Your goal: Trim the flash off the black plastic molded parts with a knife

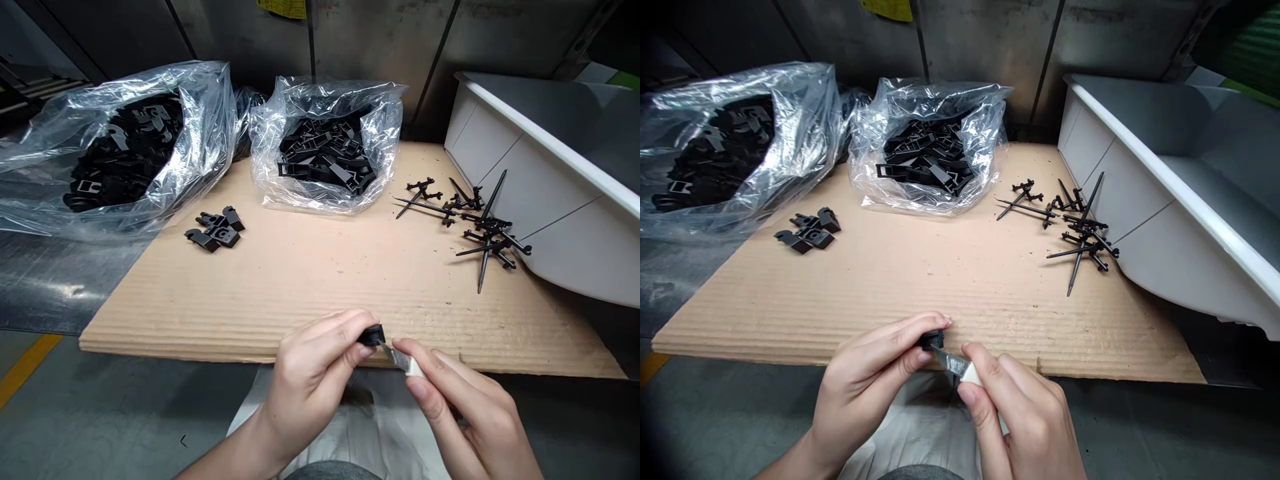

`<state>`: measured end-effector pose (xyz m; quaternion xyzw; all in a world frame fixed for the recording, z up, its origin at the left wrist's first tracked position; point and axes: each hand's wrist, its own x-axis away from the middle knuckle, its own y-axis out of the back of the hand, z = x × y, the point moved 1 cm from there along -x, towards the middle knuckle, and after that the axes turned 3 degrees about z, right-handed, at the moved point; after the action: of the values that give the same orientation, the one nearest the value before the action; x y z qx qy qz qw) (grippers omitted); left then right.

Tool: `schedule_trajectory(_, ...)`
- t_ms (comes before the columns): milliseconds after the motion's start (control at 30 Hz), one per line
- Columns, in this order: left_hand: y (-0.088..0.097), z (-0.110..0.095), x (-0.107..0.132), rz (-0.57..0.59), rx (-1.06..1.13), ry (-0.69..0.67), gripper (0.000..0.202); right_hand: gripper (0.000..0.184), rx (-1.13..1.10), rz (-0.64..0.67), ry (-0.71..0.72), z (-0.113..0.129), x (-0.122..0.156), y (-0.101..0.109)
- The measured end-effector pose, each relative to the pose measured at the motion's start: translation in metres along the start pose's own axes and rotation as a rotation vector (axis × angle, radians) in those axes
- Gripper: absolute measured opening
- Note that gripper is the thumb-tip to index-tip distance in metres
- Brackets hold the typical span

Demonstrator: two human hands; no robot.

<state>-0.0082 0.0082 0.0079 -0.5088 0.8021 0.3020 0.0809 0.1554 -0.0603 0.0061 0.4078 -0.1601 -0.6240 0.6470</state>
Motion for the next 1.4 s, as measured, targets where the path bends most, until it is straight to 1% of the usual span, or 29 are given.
schedule_trajectory(167,0.000,0.002,0.002,-0.021,-0.019,-0.023,0.027,0.025,-0.032,0.023,-0.024,-0.001,0.000,0.001)
schedule_trajectory(433,0.002,0.002,0.005,-0.014,0.034,0.027,0.029,0.025,-0.076,-0.018,-0.036,-0.004,0.001,0.001)
schedule_trajectory(633,0.000,0.003,0.004,-0.015,0.008,0.009,0.028,0.024,-0.090,0.015,-0.030,-0.004,0.000,0.003)
schedule_trajectory(833,0.000,0.002,0.004,-0.007,-0.019,-0.010,0.027,0.024,-0.075,0.017,-0.030,-0.002,-0.002,0.001)
schedule_trajectory(967,0.001,0.002,0.005,-0.020,-0.018,-0.006,0.027,0.022,-0.116,0.019,-0.043,-0.002,-0.002,0.002)
schedule_trajectory(1100,0.000,0.001,0.003,-0.029,-0.008,-0.003,0.027,0.024,-0.218,0.026,-0.127,0.000,0.000,0.003)
schedule_trajectory(1267,-0.002,-0.001,0.001,-0.032,-0.015,0.018,0.023,0.030,-0.388,-0.111,-0.306,0.004,0.003,-0.003)
schedule_trajectory(1333,-0.003,-0.001,0.001,-0.040,-0.020,0.042,0.023,0.027,-0.440,-0.120,-0.337,0.006,0.002,-0.007)
schedule_trajectory(1400,-0.003,-0.001,0.002,-0.050,-0.029,0.062,0.026,0.023,-0.430,-0.110,-0.343,0.007,0.000,-0.010)
